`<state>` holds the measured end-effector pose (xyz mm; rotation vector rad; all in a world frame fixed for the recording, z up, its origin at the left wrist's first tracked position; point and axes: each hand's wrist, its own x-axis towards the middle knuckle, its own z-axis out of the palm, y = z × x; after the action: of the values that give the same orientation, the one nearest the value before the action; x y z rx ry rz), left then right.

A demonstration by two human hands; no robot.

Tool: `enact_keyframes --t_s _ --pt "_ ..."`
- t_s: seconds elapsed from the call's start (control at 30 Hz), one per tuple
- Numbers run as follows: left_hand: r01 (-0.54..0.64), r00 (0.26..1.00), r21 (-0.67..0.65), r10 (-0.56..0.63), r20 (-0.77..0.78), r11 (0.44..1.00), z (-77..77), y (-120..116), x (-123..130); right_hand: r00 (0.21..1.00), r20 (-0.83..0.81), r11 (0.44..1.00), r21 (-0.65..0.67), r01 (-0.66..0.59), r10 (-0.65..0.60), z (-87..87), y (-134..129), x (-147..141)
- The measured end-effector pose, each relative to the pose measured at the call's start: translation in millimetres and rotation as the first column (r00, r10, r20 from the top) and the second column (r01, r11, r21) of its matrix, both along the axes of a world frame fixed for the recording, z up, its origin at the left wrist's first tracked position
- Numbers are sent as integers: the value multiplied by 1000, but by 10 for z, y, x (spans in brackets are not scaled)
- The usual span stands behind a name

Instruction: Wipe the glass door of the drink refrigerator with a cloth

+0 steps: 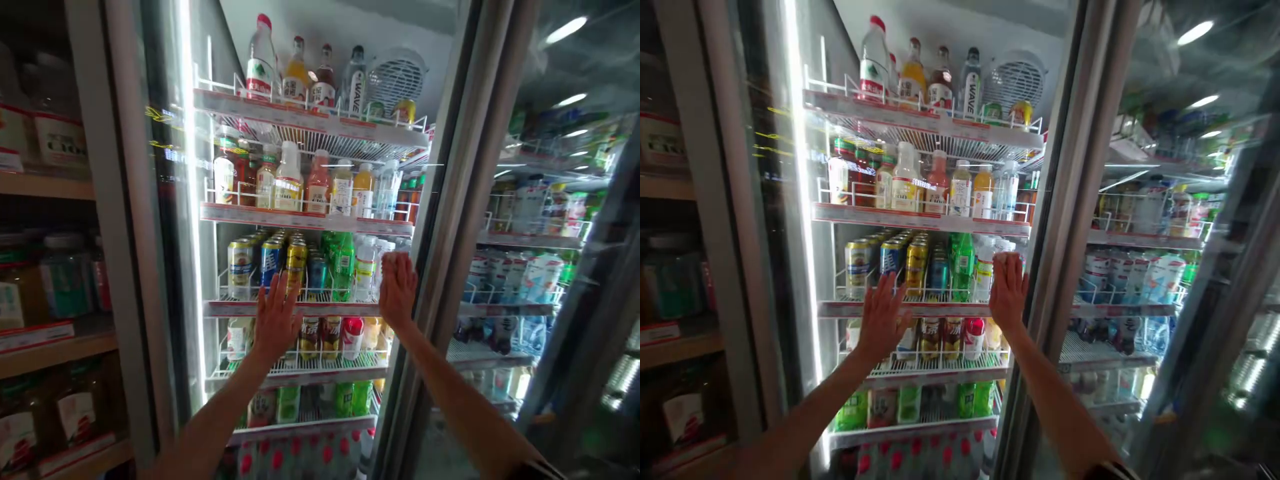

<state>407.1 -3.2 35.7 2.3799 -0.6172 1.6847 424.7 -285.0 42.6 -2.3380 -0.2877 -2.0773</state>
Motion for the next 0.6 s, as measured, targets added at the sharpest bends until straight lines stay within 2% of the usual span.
enact_keyframes --t_s 0.07,0.17,0.2,0.27,0.37,0.4,0.47,0.57,0.6 --pt "-2 1000 -10 2 12 1000 35 -17 30 1000 28 998 63 -4 3 -18 -75 0" --pt "-6 999 -6 6 43 1000 57 34 62 1000 -24 1000 17 -8 8 -264 -156 -42" --pt "-8 999 -9 9 54 1000 73 65 75 999 -32 1000 9 -3 3 -299 -181 -38" --pt "-17 997 -31 19 72 999 135 129 111 1000 1 998 63 -12 12 -197 -218 11" --pt "-29 990 -79 40 132 996 277 199 192 994 102 975 217 -52 30 168 -181 113" --pt "-32 987 -89 46 156 996 319 215 221 991 126 971 232 -61 32 241 -139 130" --pt "-29 981 -85 45 191 996 374 241 268 991 118 985 154 -75 57 236 -45 125" --pt "-7 978 -69 22 208 998 379 271 306 994 -15 990 -89 -108 107 73 6 86" --pt "-2 977 -65 16 212 998 370 277 312 995 3 994 -58 -95 95 62 -5 85"
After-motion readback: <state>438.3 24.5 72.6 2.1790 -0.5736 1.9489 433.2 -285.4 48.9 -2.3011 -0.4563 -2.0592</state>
